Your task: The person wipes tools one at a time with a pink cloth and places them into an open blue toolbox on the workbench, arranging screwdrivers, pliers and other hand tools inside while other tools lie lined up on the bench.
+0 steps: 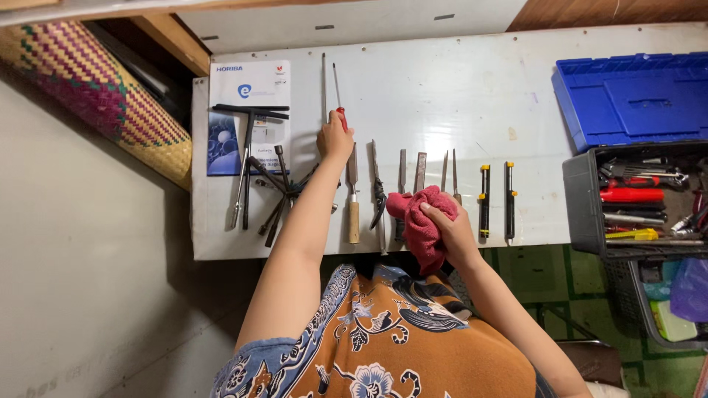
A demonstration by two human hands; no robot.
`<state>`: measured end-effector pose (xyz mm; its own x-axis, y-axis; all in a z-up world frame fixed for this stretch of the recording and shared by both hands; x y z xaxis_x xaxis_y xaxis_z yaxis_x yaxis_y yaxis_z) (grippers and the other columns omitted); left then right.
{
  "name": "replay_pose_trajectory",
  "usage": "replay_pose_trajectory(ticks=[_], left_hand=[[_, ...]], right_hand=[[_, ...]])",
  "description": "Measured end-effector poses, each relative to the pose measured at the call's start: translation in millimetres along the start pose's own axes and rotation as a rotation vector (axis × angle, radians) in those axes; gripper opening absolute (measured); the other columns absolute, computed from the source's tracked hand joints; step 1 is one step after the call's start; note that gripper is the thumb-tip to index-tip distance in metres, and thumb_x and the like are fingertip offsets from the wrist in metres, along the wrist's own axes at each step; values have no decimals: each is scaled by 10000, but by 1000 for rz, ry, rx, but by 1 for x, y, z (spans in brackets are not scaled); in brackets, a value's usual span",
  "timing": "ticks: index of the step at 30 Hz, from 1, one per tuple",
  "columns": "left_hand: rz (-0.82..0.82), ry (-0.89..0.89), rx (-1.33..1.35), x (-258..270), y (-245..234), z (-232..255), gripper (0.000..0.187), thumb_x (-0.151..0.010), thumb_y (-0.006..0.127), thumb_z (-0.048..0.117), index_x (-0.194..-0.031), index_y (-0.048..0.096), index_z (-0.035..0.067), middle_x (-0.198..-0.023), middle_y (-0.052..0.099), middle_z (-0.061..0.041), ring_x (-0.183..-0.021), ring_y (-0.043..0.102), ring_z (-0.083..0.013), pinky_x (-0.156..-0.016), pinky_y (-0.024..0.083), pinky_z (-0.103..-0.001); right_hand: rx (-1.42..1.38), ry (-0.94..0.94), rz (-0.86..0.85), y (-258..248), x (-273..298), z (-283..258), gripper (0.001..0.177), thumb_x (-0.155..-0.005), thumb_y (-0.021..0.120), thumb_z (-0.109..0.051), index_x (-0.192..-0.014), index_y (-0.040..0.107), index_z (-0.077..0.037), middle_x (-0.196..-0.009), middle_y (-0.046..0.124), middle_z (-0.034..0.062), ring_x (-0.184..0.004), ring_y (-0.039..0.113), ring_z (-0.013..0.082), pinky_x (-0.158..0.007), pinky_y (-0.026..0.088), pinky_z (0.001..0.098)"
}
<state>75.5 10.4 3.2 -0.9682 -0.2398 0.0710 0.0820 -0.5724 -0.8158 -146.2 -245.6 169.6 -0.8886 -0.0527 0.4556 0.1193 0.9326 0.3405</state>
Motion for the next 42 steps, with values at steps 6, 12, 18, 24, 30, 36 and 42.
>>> replay_pose_trajectory(ticks=[6,12,18,24,30,36,42], left_hand=[[-51,118,-147,-14,18,-9,463,-866,765,110,-1263,533,55,-945,724,-209,-940,703,-420,-792,564,-511],[-85,186,-260,-15,34,-14,324,-879,762,98,-1156,618,14,-1030,721,-204,-1009,699,-401,-813,593,-469],[-27,223,-315,-1,13,5,370,-857,805,226,-1137,644,46,-1189,610,-183,-1133,591,-388,-835,565,-485],[134,318,-30,51,-27,51,338,-820,785,203,-1124,681,100,-1288,521,-125,-1158,536,-361,-951,473,-489],[-232,503,381,149,-38,126,307,-914,732,258,-1188,679,132,-1261,612,-91,-1098,648,-237,-953,554,-384],[-723,607,813,252,-40,211,669,-842,812,394,-1369,544,79,-1289,594,-123,-1176,619,-224,-922,560,-382],[-759,541,791,276,6,272,530,-894,768,248,-1328,584,5,-1174,704,-133,-1077,667,-177,-928,541,-326]], right_hand=[[-17,-29,70,-3,-7,19,346,-908,729,-161,-1188,612,4,-1003,690,90,-852,692,155,-748,585,313],[21,-49,88,-1,-8,23,338,-925,737,-163,-1193,615,3,-1000,690,86,-856,682,143,-756,575,294],[-45,-17,73,-1,0,13,316,-905,711,-168,-1155,603,-8,-957,697,106,-783,706,187,-678,602,332],[-117,-113,152,-24,-1,12,332,-926,702,-131,-1211,588,-8,-1039,680,104,-895,690,172,-793,587,330],[-222,-224,316,-76,7,7,372,-930,676,-119,-1272,570,-18,-1104,672,93,-968,685,166,-872,575,328],[-377,-309,392,-125,34,-15,407,-1026,585,-253,-1348,507,-16,-1213,636,107,-1114,639,195,-997,525,361],[-277,-328,163,-172,87,-43,563,-956,573,-238,-1473,442,-57,-1342,613,75,-1241,600,174,-1054,486,346]])
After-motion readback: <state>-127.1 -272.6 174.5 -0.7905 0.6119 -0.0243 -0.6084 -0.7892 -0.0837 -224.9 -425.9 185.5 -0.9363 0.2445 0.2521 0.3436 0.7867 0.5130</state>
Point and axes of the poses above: each hand's wrist, its own x-axis away from the middle knuckle, its own y-axis out of the palm, z = x × y, the point moved 3 cm from there along -x, towards the middle knuckle
